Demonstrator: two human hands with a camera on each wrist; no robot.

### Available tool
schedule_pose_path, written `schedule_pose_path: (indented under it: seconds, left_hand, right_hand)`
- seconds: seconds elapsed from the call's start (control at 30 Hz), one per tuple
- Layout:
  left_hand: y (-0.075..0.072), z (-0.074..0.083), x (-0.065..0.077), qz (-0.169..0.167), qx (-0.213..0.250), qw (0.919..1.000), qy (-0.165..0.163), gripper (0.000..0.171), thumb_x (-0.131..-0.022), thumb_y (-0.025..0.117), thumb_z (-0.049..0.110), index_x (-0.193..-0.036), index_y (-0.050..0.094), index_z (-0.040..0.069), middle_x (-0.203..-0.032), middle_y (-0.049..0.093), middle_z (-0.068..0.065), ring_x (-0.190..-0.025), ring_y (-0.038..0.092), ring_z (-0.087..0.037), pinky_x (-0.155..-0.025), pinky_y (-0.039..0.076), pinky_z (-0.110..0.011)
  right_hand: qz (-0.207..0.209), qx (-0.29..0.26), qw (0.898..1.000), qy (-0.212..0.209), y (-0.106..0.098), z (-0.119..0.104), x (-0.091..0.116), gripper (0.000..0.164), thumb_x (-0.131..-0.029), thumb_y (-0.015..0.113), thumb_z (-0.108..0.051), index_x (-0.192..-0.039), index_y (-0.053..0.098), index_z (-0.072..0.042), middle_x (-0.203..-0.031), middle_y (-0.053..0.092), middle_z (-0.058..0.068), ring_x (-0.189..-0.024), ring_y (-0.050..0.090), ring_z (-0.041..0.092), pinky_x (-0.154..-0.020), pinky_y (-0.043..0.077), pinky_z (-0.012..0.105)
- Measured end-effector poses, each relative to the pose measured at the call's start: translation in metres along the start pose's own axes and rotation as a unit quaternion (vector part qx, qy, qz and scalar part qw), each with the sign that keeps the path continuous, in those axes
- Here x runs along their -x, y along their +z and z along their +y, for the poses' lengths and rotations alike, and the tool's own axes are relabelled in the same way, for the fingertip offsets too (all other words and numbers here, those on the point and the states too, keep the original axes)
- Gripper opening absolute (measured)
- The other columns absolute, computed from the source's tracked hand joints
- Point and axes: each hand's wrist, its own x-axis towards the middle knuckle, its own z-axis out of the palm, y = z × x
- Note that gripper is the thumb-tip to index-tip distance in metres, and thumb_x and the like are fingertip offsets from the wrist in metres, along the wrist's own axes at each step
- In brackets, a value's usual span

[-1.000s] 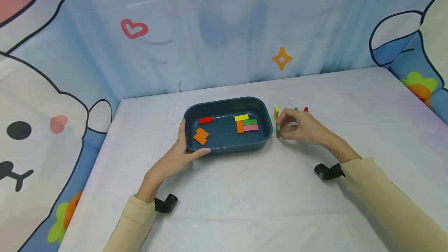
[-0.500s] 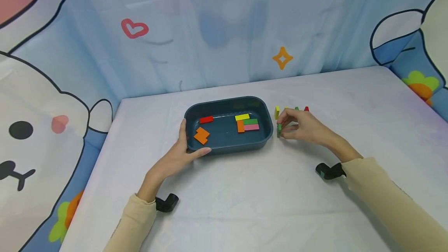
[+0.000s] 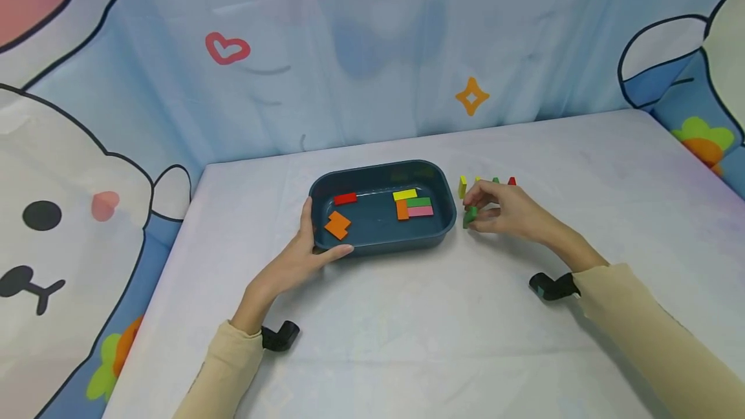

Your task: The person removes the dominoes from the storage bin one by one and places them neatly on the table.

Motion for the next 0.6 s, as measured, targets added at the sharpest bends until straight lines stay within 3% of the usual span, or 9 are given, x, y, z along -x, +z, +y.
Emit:
schedule_pose_path:
  seconds: [0.3,0.6]
  left_hand:
    - [0.001,0.000,0.000,0.003,-0.009,0.9999,-0.005,0.121,-0.080,0.067,0.066,-0.147,-0.030,0.040,-0.165,-0.008,-0.002,-0.152,0.006,-0.027,-0.119,0.016,-0.059]
    - [0.001,0.001,0.000,0.002,-0.001,1.0000,0.000,0.120,-0.081,0.068,0.064,-0.147,-0.029,0.040,-0.165,-0.007,-0.001,-0.153,0.006,-0.026,-0.120,0.015,-0.058]
  right_hand:
    - [0.000,0.041,0.999,-0.002,-0.004,-0.005,-0.001,0.029,-0.077,0.078,0.003,-0.101,0.065,-0.005,-0.101,0.067,0.006,-0.096,0.063,0.021,-0.083,0.058,0.029]
    - [-0.035,0.084,0.996,0.011,-0.006,-0.019,-0.002,0.030,-0.076,0.076,0.004,-0.103,0.065,-0.003,-0.096,0.069,0.006,-0.093,0.064,0.021,-0.081,0.059,0.034]
